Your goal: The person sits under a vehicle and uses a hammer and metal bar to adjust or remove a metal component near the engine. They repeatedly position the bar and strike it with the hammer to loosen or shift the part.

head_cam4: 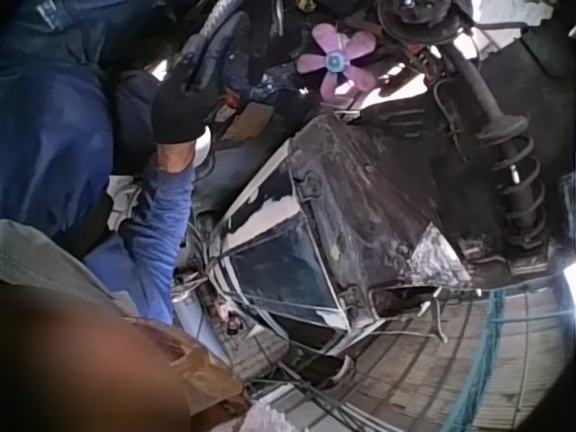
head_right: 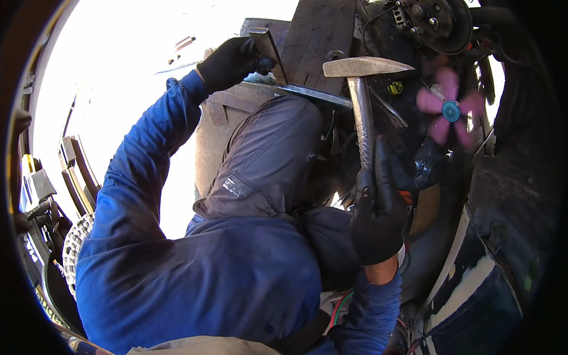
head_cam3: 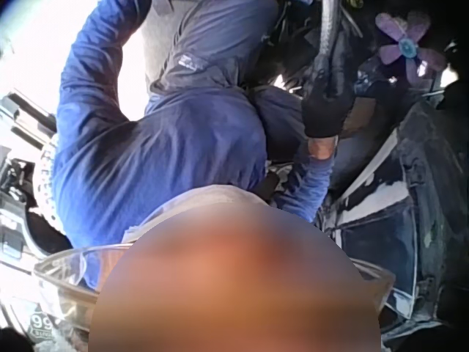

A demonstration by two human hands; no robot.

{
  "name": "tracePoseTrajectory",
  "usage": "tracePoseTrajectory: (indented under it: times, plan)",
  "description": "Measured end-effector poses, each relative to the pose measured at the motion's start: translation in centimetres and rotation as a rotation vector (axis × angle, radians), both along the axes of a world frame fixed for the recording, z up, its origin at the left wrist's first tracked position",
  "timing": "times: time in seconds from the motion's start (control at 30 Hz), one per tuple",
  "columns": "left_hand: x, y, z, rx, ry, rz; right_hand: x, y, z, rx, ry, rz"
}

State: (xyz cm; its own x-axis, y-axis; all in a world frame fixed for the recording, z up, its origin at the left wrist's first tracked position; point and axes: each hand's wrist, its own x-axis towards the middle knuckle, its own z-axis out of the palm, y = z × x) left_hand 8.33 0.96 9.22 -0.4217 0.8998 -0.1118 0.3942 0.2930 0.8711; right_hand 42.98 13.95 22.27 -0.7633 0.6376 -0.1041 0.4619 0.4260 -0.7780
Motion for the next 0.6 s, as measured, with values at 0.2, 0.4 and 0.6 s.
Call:
tracePoseTrajectory:
  times: [0.2,0.4,0.6]
  plan:
    - [-0.4,0.6,0.9,-0.032,-0.069,-0.051,-1.2,0.3,2.5,-0.054,-0.040,-0.012]
    - [0.2,0.6,0.6,0.008,-0.041,0.024,-2.8,1.1,4.1,0.037,0.035,0.104]
    - [0.8,0.0,1.4,0.018,-0.035,0.041,-3.7,1.0,5.5,-0.056,-0.047,0.064]
